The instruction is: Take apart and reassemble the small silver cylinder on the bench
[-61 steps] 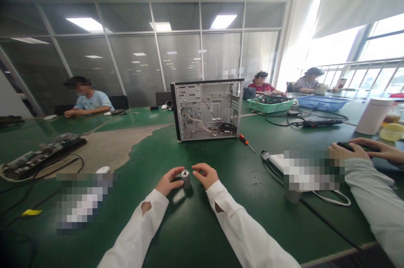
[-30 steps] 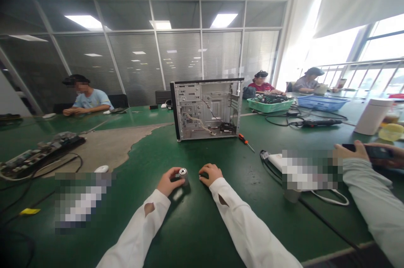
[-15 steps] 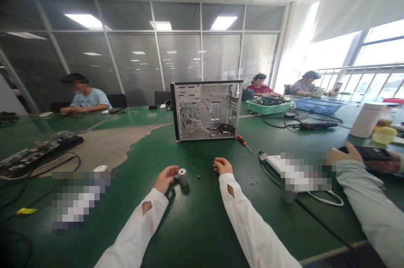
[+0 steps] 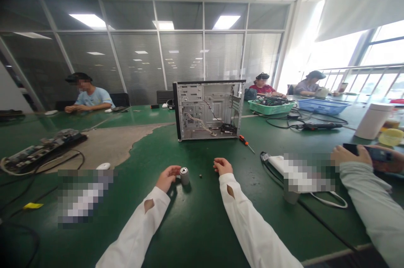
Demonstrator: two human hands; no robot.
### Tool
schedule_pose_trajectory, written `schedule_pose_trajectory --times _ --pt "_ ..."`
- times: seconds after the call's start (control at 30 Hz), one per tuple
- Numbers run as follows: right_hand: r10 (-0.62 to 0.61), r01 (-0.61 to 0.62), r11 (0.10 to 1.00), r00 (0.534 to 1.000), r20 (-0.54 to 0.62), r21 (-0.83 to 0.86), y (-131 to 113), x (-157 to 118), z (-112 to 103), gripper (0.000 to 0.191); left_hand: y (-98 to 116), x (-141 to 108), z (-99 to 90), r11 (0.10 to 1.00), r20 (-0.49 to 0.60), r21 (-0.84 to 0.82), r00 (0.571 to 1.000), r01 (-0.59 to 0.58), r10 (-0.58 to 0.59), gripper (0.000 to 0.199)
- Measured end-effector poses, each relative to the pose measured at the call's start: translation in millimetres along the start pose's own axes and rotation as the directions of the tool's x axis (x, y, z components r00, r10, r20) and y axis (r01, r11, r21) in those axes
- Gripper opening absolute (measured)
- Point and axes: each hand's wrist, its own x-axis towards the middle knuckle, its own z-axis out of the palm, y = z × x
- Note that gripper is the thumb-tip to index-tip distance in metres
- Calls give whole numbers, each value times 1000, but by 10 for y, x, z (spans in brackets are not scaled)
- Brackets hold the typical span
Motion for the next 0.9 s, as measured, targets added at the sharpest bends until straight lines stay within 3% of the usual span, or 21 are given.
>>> schedule_pose_trajectory --times 0.7,0.8,0.9 --pt "-12 12 997 1000 0 -70 -41 -39 20 19 91 -40 41 999 9 34 1000 -4 3 38" --pt "-14 13 998 1000 -7 -67 -61 -52 23 18 99 -56 28 998 -6 52 1000 -18 18 30" --pt "-13 12 998 1000 -4 -67 -82 -63 21 18 199 -99 42 994 -95 100 993 -54 63 14"
